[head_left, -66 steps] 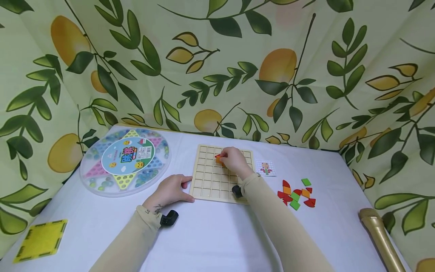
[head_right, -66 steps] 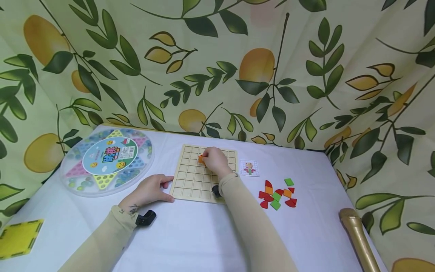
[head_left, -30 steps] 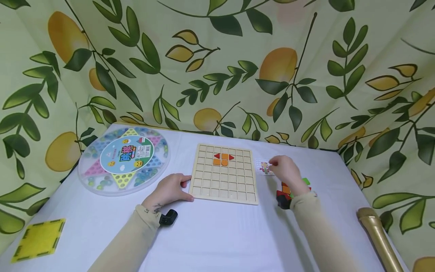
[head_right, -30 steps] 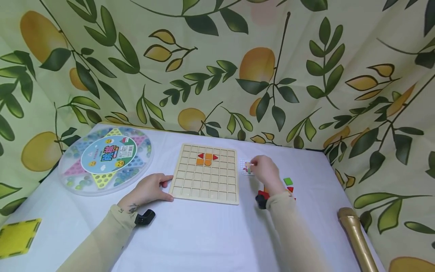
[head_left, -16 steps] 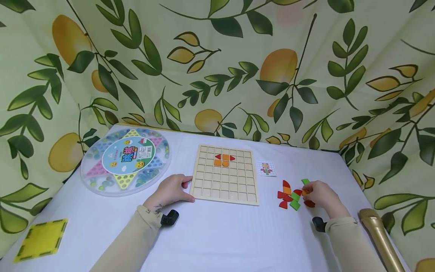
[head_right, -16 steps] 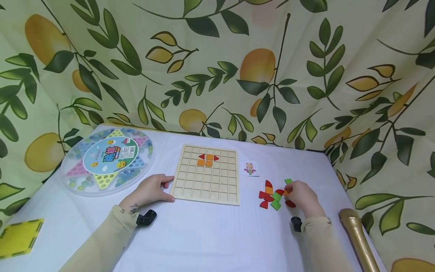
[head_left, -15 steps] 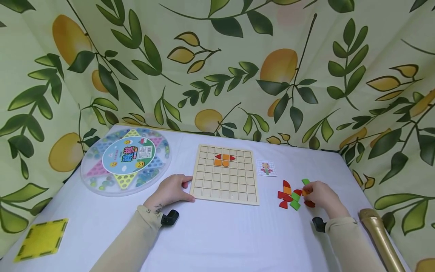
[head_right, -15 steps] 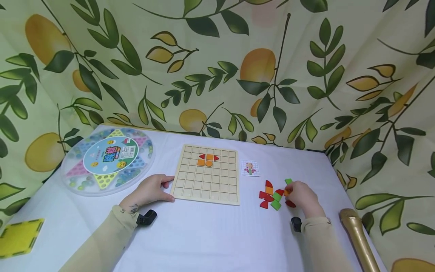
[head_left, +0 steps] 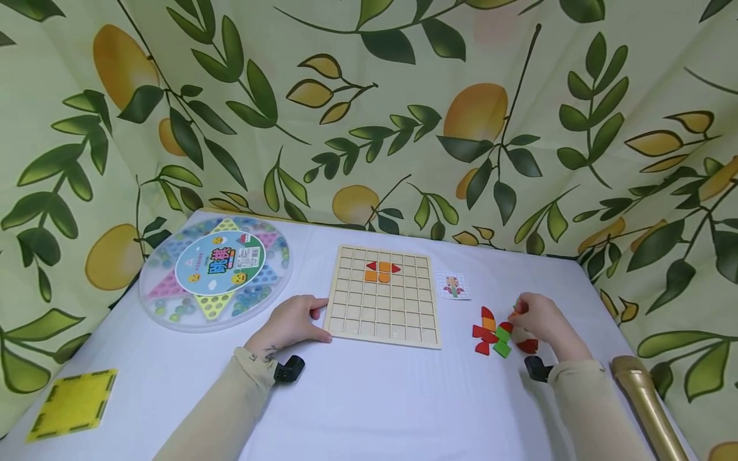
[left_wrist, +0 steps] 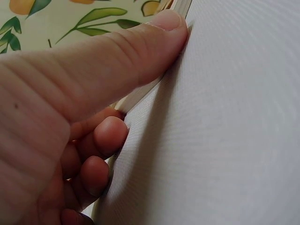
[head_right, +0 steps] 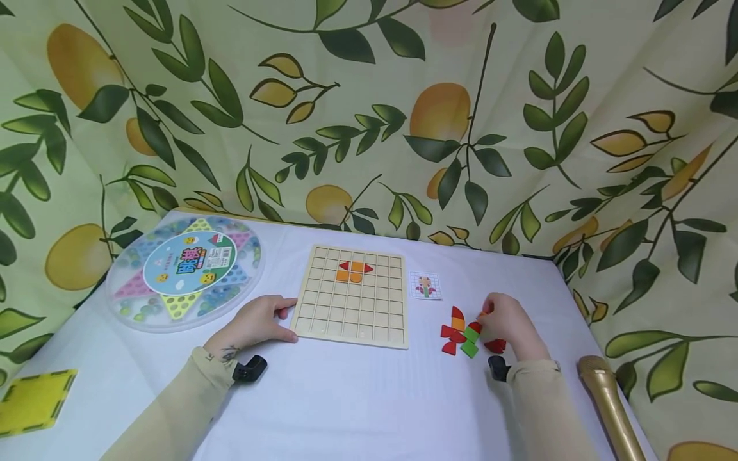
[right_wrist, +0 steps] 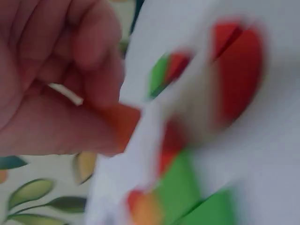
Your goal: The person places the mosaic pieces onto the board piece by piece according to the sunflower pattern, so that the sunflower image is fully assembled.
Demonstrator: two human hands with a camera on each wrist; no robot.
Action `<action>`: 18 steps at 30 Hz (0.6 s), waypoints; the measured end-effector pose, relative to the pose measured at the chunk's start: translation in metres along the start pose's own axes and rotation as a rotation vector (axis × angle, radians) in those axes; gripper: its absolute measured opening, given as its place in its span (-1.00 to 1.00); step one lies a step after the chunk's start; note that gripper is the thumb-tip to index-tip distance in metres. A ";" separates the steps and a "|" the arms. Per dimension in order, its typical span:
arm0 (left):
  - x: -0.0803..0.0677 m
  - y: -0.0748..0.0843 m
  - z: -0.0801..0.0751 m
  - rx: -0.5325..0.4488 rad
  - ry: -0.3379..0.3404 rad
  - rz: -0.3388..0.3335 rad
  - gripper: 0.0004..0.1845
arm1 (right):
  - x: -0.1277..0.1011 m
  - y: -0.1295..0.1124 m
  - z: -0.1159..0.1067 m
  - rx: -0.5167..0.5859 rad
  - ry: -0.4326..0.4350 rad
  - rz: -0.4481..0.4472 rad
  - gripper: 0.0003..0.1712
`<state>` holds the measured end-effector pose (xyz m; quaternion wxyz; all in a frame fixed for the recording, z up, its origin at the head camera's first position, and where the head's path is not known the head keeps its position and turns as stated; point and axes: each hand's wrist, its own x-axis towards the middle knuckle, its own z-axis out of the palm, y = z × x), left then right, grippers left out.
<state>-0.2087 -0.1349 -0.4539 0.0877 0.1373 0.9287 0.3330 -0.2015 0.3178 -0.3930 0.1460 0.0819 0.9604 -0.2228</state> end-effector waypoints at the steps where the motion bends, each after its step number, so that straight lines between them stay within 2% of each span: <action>1: 0.000 0.000 0.000 0.001 -0.001 0.001 -0.18 | 0.002 -0.008 -0.001 0.022 0.013 -0.022 -0.75; 5: 0.000 0.001 0.000 0.004 0.001 -0.001 -0.18 | 0.013 -0.051 0.003 0.082 0.064 -0.140 -0.80; 9: 0.000 0.000 0.000 0.004 0.003 -0.002 -0.18 | 0.032 -0.098 0.020 0.114 0.088 -0.275 -0.88; 14: 0.001 0.001 0.000 0.002 0.002 -0.006 -0.18 | 0.056 -0.144 0.047 0.085 0.037 -0.359 -0.94; 18: 0.000 0.002 0.000 -0.001 0.000 -0.009 -0.17 | 0.072 -0.163 0.062 0.030 -0.006 -0.396 -0.94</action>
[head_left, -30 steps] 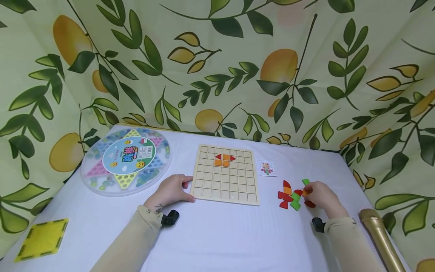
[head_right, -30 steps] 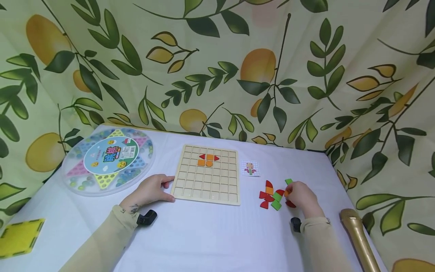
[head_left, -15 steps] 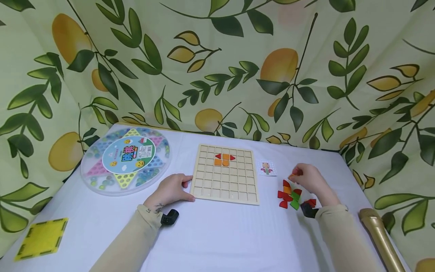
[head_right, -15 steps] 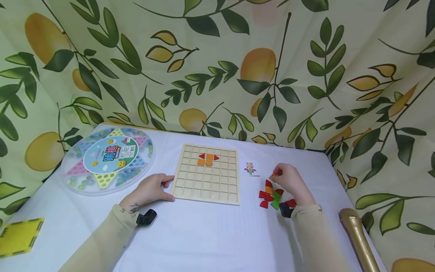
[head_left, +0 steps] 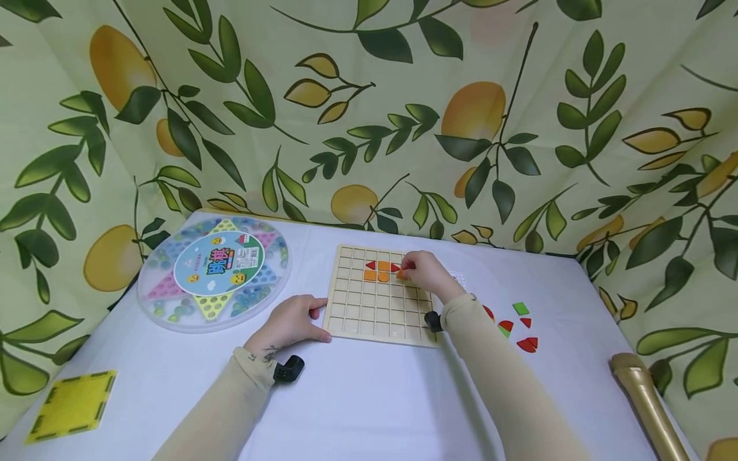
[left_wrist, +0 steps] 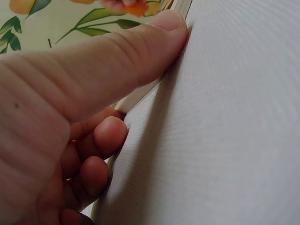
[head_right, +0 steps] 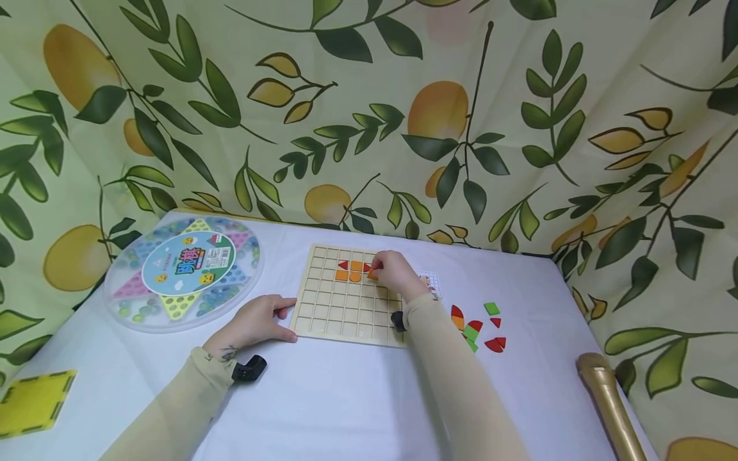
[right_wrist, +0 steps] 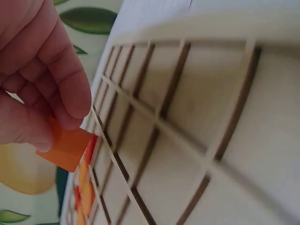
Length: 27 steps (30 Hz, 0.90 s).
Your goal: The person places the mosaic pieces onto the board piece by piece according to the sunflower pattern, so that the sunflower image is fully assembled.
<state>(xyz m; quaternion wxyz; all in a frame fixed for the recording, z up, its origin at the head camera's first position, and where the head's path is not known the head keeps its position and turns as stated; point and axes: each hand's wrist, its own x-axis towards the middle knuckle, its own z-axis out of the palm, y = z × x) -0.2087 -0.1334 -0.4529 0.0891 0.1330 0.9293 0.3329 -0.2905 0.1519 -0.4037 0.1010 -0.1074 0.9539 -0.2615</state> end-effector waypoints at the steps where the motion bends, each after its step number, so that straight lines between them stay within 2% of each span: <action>1: 0.000 0.000 0.000 0.000 0.000 0.000 -0.17 | 0.003 -0.001 0.003 -0.011 -0.006 -0.013 -0.93; 5: 0.000 0.001 0.000 0.003 0.003 0.006 -0.17 | 0.013 -0.002 0.009 -0.037 -0.021 -0.029 -0.90; 12: 0.000 -0.001 0.000 0.003 0.004 0.007 -0.17 | 0.020 -0.002 0.016 -0.066 -0.010 -0.007 -0.89; 23: 0.000 0.000 0.001 0.003 0.002 0.005 -0.17 | 0.018 0.003 0.020 -0.049 0.056 0.011 -0.89; 27: 0.000 0.000 0.001 0.008 0.001 -0.004 -0.17 | 0.009 0.004 0.014 -0.012 0.080 0.001 -0.85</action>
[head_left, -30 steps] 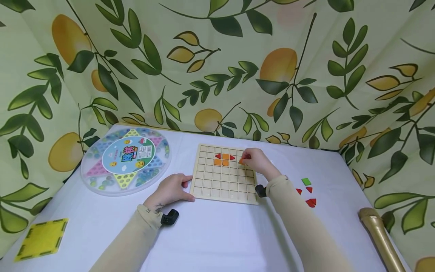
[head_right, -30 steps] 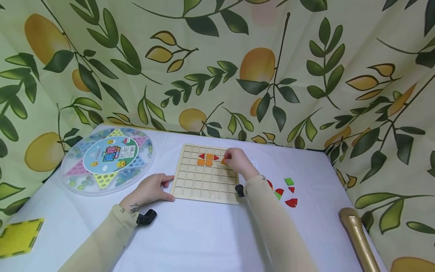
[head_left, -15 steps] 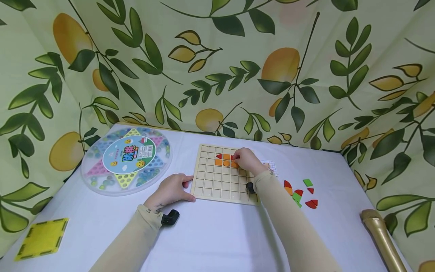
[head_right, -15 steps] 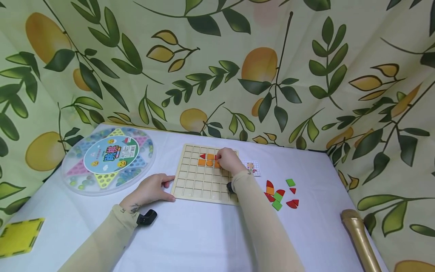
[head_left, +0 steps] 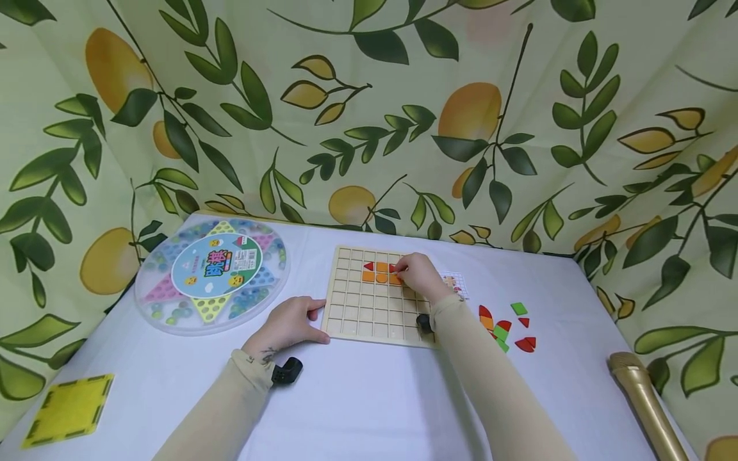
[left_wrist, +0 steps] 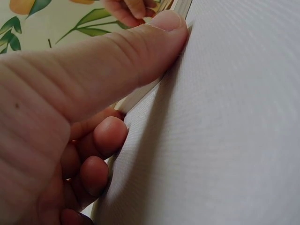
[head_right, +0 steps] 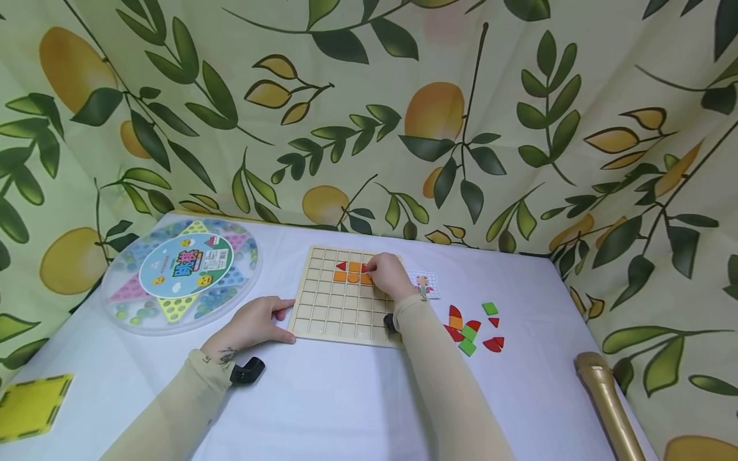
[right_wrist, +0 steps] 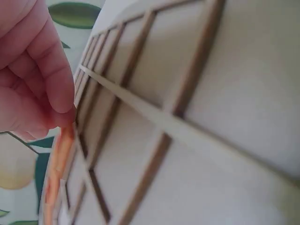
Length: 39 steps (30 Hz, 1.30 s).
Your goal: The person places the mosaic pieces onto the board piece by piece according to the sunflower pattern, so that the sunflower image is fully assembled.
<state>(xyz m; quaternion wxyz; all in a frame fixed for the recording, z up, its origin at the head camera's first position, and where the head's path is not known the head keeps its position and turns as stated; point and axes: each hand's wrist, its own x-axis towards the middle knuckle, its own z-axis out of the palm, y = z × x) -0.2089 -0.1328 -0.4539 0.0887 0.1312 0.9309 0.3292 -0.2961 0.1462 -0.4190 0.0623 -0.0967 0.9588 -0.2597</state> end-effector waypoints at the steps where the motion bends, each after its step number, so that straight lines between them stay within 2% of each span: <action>1: 0.000 0.000 0.000 0.003 -0.002 -0.002 -0.17 | -0.004 0.001 -0.004 0.022 0.005 0.006 -0.83; 7: 0.000 0.001 -0.001 -0.002 -0.007 0.003 -0.15 | -0.038 0.023 -0.043 0.123 0.057 0.078 -0.73; 11: 0.000 0.002 -0.002 0.006 0.000 0.008 -0.16 | -0.067 0.050 -0.062 0.070 0.052 0.151 -0.70; 16: 0.001 0.001 -0.002 0.012 -0.005 0.010 -0.15 | -0.100 0.077 -0.068 -0.012 -0.046 0.291 -0.66; 20: 0.000 0.000 -0.002 0.013 -0.003 0.019 -0.16 | -0.119 0.090 -0.065 -0.048 -0.081 0.399 -0.58; 23: -0.001 0.000 -0.003 0.003 0.004 0.027 -0.18 | -0.126 0.094 -0.061 -0.067 -0.079 0.457 -0.50; 30: -0.002 -0.001 -0.001 -0.024 -0.001 0.036 -0.18 | -0.129 0.095 -0.055 -0.140 -0.085 0.486 -0.53; 39: -0.001 -0.002 0.000 -0.015 0.001 0.026 -0.17 | -0.130 0.100 -0.050 -0.070 -0.066 0.503 -0.71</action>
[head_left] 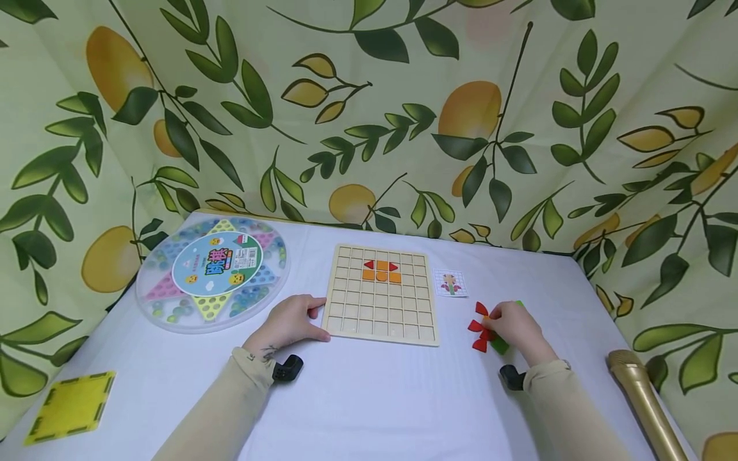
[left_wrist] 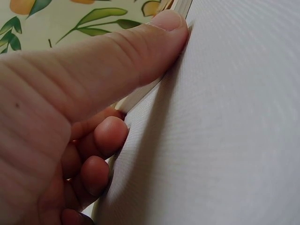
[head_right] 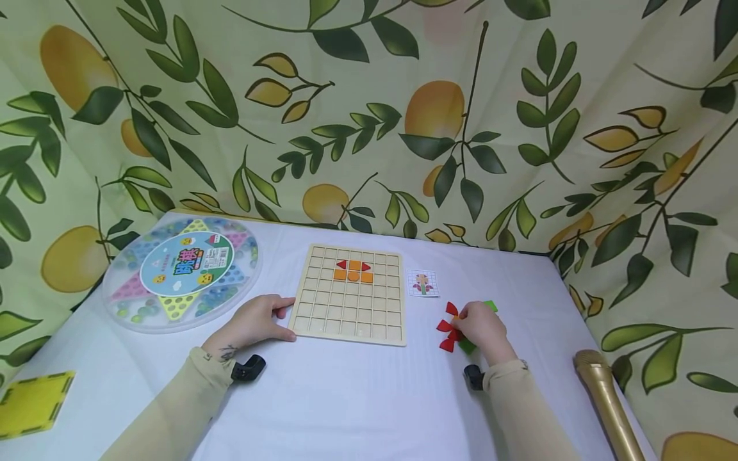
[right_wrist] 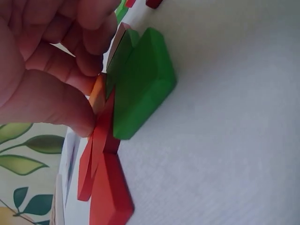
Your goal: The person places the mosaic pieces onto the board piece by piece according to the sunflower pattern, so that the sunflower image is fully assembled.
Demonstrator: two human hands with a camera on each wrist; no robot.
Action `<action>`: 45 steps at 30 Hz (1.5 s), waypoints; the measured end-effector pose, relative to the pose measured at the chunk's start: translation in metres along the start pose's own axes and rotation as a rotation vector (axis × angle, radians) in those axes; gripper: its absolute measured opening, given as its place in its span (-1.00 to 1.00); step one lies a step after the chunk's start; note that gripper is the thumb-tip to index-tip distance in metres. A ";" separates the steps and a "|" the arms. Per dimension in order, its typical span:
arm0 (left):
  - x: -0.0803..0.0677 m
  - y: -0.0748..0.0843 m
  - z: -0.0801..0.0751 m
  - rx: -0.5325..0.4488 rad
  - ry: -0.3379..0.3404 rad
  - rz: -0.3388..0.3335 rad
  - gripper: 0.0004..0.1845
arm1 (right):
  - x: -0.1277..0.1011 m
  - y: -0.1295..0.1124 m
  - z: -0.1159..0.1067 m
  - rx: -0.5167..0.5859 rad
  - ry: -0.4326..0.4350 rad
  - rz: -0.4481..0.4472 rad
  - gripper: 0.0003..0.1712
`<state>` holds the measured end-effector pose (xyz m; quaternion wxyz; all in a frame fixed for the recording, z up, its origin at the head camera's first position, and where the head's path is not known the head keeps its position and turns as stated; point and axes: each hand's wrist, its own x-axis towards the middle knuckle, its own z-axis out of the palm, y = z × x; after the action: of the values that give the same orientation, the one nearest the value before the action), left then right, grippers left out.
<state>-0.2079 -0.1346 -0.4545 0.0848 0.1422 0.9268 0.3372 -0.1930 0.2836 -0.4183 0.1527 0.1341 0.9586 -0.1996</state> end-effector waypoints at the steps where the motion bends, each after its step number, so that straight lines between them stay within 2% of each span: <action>1: 0.000 0.000 0.000 0.000 -0.001 -0.003 -0.16 | 0.000 0.001 0.000 0.014 -0.001 0.001 -0.73; 10: -0.001 0.000 0.000 -0.003 0.000 -0.016 -0.16 | 0.001 0.004 0.002 0.083 0.006 -0.003 -0.77; 15: 0.000 0.000 0.000 0.003 -0.004 0.000 -0.19 | -0.004 -0.005 -0.004 0.137 0.024 -0.042 -0.77; 19: 0.000 0.001 -0.001 0.007 -0.001 -0.001 -0.19 | -0.003 -0.030 -0.008 0.208 0.055 -0.138 -0.82; 25: 0.000 0.001 -0.001 -0.002 -0.005 -0.012 -0.17 | 0.008 -0.094 0.007 0.273 0.042 -0.354 -0.91; 29: 0.000 0.001 0.000 -0.001 -0.003 -0.011 -0.17 | 0.020 -0.135 0.023 0.245 0.015 -0.461 -0.94; 34: 0.000 0.001 0.001 -0.008 -0.006 -0.021 -0.17 | 0.034 -0.168 0.041 0.161 -0.017 -0.547 -0.90; 37: 0.000 0.001 0.002 -0.011 -0.009 -0.025 -0.16 | 0.039 -0.177 0.048 0.105 -0.020 -0.567 -0.86; 45: 0.001 0.001 0.000 0.002 -0.006 -0.020 -0.15 | 0.045 -0.183 0.054 0.046 -0.026 -0.518 -0.80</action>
<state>-0.2084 -0.1334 -0.4536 0.0909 0.1343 0.9282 0.3350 -0.2792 0.1080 -0.4181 0.1056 -0.1151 0.9540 -0.2558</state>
